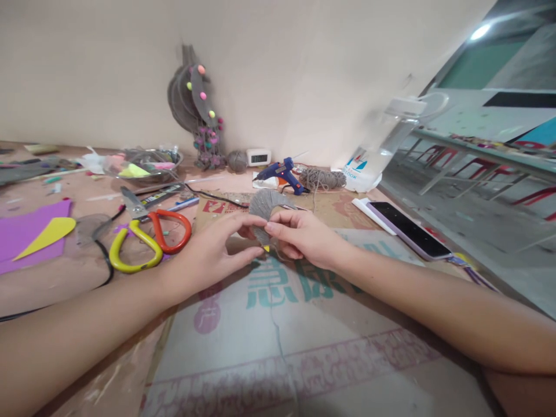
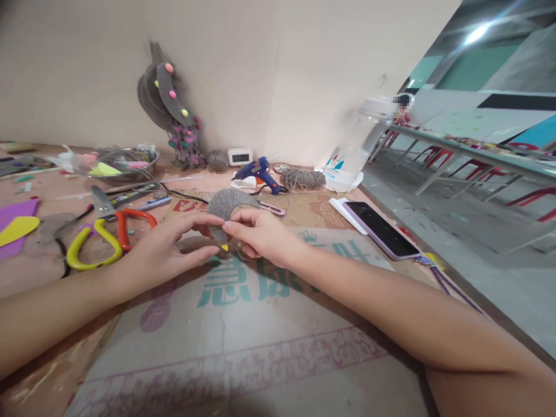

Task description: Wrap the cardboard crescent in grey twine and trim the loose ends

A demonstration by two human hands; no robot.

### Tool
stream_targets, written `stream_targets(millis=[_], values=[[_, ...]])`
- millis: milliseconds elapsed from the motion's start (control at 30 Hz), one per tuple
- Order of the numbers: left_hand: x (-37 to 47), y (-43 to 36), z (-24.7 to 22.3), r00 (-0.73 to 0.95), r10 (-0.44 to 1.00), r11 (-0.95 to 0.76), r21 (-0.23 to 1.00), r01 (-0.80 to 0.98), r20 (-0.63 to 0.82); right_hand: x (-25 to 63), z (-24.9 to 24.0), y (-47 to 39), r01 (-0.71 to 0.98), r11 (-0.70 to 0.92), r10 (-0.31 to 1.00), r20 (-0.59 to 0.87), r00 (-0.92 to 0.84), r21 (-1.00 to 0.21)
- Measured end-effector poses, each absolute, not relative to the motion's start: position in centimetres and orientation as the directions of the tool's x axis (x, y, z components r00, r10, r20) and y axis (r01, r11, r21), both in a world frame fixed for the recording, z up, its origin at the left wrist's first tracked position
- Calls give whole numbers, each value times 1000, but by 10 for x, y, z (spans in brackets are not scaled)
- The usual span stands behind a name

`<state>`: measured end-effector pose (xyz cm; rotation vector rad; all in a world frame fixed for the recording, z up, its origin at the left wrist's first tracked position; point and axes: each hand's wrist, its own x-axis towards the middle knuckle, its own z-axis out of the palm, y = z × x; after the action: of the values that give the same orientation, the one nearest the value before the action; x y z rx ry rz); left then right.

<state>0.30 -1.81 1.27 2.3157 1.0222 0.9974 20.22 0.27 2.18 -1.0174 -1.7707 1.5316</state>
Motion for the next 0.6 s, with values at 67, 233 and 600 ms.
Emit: stream_targets(millis=[67, 233, 600], values=[[2, -18, 12, 471, 766, -639, 599, 482, 438, 201, 23, 1, 188, 47, 840, -63, -538, -981], [2, -19, 11, 469, 759, -651, 561, 512, 452, 201, 25, 1, 210, 55, 833, -71, -548, -976], [1, -20, 12, 448, 778, -627, 589, 511, 440, 202, 29, 0, 262, 95, 830, -69, -554, -960]])
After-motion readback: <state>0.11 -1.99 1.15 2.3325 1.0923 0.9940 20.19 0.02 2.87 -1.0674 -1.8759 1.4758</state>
